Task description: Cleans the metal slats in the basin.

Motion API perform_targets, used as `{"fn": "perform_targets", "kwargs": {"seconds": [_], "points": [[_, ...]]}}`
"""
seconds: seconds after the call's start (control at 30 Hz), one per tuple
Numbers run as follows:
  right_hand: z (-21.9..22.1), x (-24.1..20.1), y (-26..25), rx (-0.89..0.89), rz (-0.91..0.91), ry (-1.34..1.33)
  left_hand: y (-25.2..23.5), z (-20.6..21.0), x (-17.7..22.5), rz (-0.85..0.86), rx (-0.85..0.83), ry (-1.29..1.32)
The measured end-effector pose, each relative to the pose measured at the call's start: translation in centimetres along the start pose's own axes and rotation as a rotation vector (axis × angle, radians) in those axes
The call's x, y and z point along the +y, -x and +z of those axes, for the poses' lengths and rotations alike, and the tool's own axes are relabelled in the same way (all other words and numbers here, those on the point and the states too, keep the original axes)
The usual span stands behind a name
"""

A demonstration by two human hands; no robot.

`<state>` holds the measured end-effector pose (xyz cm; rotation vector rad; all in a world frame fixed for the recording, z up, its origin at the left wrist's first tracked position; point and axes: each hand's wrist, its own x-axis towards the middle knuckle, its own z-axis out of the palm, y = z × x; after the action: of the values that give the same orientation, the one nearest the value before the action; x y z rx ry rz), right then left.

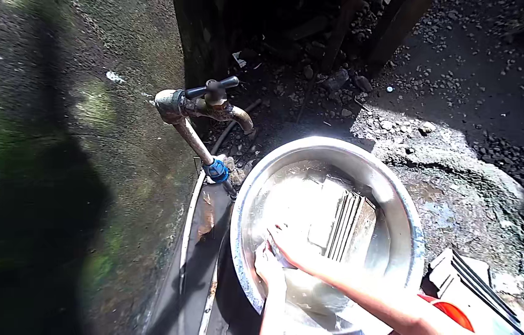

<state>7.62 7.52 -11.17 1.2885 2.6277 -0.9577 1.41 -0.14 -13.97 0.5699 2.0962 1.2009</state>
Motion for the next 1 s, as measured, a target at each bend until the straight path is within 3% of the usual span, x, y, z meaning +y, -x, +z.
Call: {"fn": "perform_targets", "kwargs": {"seconds": [0.07, 0.17, 0.27, 0.37, 0.5, 0.57, 0.63, 0.67, 0.77, 0.83, 0.87, 0.93, 1.0], "points": [[-0.4, 0.8, -1.7, 0.024, -0.008, -0.020, -0.1, 0.0, -0.1, 0.015, 0.025, 0.005], [0.1, 3.4, -3.8, 0.235, 0.033, -0.080, 0.0, 0.0, -0.2, 0.009, 0.007, 0.033], [-1.3, 5.5, -6.5, 0.377, 0.326, -0.085, 0.2, -0.1, 0.1, 0.003, -0.029, 0.049], [-2.7, 4.9, -8.6, 0.284, 0.529, -0.137, 0.2, -0.2, -0.1, 0.052, -0.018, 0.039], [1.3, 2.1, -5.4, 0.352, 0.333, -0.279, 0.4, 0.0, 0.4, 0.073, 0.002, -0.028], [0.0, -1.2, -0.6, 0.228, 0.256, -0.254, 0.5, -0.1, 0.7, 0.062, 0.016, -0.004], [-6.4, -4.9, 4.1, -0.141, 0.279, -0.326, 0.3, -0.3, 0.9, 0.052, 0.043, 0.102], [-7.4, -5.2, 5.4, -0.199, 0.283, -0.350, 0.4, -0.2, 1.0, 0.050, 0.060, 0.141], [-6.4, -2.9, 6.2, -0.092, 0.322, -0.337, 0.5, -0.2, 0.5, 0.024, 0.016, 0.206], [-9.6, -3.3, 3.7, -0.095, 0.523, -0.373, 0.4, 0.0, 0.1, -0.011, 0.004, 0.210], [-11.5, -3.4, 1.7, -0.186, 0.623, -0.330, 0.5, 0.0, 0.1, -0.031, -0.006, 0.207], [-5.5, 2.1, -2.6, 0.372, 0.470, -0.212, 0.6, -0.1, 0.2, -0.064, -0.018, 0.193], [-3.8, 6.6, -6.7, 0.495, 0.516, -0.083, 0.3, -0.1, 0.3, -0.080, -0.042, 0.170]]}}
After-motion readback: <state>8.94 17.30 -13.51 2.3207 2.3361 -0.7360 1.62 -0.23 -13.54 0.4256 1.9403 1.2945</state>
